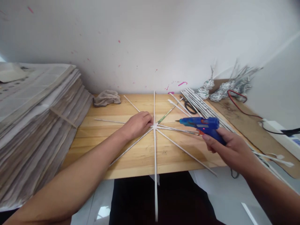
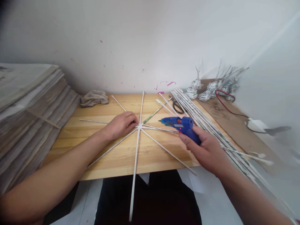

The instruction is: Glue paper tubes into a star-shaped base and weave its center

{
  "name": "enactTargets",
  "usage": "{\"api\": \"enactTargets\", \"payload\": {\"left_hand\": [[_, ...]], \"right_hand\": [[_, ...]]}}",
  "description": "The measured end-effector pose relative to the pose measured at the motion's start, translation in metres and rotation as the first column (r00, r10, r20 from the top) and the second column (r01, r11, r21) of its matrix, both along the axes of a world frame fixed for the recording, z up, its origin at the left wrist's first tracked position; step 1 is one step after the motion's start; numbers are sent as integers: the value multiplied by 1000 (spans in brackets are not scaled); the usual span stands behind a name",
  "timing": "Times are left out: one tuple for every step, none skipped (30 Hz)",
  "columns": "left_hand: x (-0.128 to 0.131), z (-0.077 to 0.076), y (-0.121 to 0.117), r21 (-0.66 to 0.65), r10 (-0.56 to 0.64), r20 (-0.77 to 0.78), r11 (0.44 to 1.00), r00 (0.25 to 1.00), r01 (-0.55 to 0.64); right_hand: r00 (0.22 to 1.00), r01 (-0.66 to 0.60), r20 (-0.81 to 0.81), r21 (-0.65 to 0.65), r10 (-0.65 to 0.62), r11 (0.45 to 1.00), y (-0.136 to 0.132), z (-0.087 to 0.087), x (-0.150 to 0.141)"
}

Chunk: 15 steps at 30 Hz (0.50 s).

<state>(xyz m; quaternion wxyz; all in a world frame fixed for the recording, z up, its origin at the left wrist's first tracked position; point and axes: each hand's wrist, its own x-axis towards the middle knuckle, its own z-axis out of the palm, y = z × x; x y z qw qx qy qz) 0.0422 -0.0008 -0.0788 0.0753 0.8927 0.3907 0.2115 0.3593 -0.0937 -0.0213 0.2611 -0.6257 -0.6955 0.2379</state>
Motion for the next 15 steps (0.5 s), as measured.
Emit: {"api": "enactTargets", "payload": {"left_hand": [[0,0,0,4,1,-12,1000,1000,-1],[0,0,-1,8,-1,-23,1000,1000,1],[-1,0,-1,13,-4,-34,1000,999,4],[-1,0,-1,19,-9,-44,1000,999,9],[-1,0,-2,24,-16,-55,1000,998,17],[-1,-1,-2,31,-23,-64,999,998,25],[-1,-1,-2,38,-24,-73,999,997,27],[-1,-1,-2,43,-24,-80,999,997,28],[-1,-1,-2,46,-17,-87,999,996,21],[-1,-1,-2,46,-13,-93,999,996,18],[-1,-1,-2,49,-13,-99,999,995,18],[-1,-1,-2,52,-16,-104,998,994,22],[-1,-1,-3,57,-21,-108,998,994,28],[-2,-1,-4,62,-25,-114,998,993,32],[-2,-1,-4,64,-28,-122,997,992,36]], "right_hand": [[999,51,-4,15,-51,999,-4,3,8],[994,105,4,39,-106,994,-8,6,17],[986,161,26,72,-163,984,-11,10,25],[973,216,60,114,-224,970,-15,14,35],[953,268,104,161,-286,950,-18,19,44],[924,315,155,207,-349,926,-21,24,54],[887,359,207,252,-412,899,-25,29,64],[844,397,257,288,-470,871,-28,34,75],[800,426,303,322,-519,845,-31,38,86],[759,439,347,351,-551,827,-34,42,99],[725,435,390,378,-567,817,-37,44,111],[695,416,435,407,-573,813,-40,46,124],[666,381,486,430,-565,819,-43,46,138],[635,339,540,449,-553,827,-46,45,151],[600,293,595,459,-535,839,-49,44,165]]}}
